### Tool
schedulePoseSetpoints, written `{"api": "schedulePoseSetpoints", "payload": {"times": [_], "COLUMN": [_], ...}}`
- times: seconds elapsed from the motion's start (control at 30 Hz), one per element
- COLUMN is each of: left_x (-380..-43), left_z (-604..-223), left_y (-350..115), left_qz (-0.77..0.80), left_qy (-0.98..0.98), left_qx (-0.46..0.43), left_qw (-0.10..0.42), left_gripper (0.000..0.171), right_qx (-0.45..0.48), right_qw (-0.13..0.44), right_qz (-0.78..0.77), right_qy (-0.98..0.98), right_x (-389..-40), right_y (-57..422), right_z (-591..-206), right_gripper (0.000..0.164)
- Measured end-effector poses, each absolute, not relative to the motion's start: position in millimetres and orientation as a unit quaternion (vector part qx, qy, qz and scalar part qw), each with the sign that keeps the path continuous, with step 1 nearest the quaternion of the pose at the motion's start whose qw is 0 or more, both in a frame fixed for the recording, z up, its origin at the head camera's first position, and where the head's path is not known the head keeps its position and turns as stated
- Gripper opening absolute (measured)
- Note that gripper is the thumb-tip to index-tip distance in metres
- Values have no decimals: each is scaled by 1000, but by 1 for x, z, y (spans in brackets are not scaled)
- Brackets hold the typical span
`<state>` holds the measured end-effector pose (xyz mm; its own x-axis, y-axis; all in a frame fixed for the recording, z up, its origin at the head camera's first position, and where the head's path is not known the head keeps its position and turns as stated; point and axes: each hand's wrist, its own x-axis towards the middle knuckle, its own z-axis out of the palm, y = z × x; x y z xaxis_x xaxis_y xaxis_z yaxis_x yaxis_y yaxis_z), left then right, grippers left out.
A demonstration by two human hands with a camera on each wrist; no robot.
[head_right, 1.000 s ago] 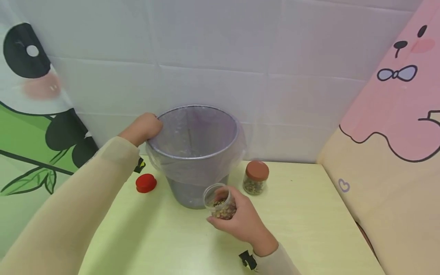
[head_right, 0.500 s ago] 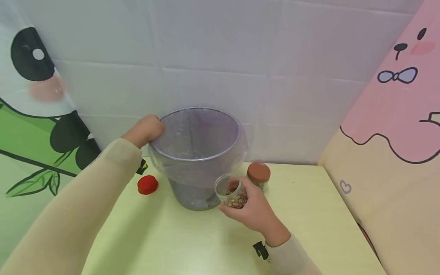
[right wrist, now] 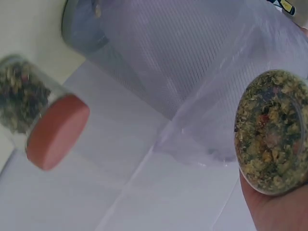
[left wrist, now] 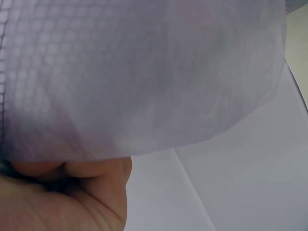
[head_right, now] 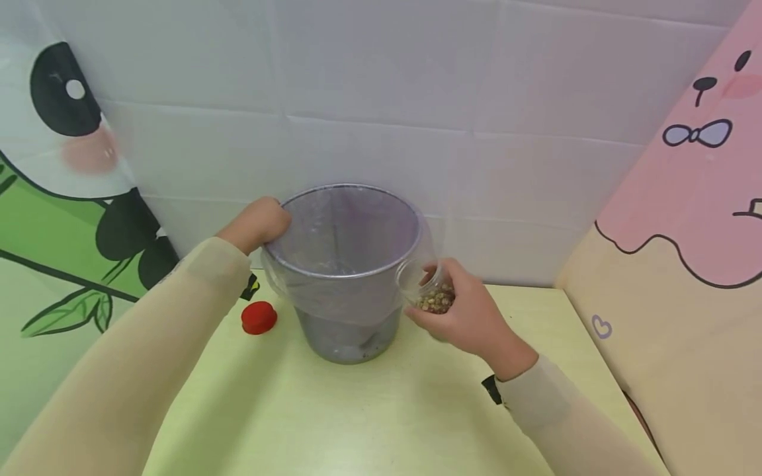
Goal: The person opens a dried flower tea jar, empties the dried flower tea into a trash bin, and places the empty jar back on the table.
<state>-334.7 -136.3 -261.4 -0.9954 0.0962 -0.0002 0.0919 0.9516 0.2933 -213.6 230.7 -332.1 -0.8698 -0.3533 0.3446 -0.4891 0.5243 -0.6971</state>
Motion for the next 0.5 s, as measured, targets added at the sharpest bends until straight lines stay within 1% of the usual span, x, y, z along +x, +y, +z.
{"api": "schedulePoseSetpoints", "payload": {"times": [0.2, 0.3, 0.43, 0.5], "left_x": [-336, -337, -338, -339], "left_z": [-261, -262, -262, -262], "left_y": [-137, -137, -137, -137], "left_qz": [149, 160, 151, 140], "left_qy": [988, 986, 988, 989], "left_qx": [44, 37, 40, 45], "left_qw": [12, 17, 19, 19], "left_gripper": [43, 42, 43, 43], "right_qx": [218, 214, 211, 206], "right_qw": [63, 69, 86, 94], "right_qz": [401, 391, 373, 363], "right_qy": [-887, -893, -900, -904], "right_x": [-229, -239, -253, -259], "right_y": [231, 231, 230, 230], "right_z": [-306, -296, -283, -277], "right_gripper": [63, 58, 56, 57]}}
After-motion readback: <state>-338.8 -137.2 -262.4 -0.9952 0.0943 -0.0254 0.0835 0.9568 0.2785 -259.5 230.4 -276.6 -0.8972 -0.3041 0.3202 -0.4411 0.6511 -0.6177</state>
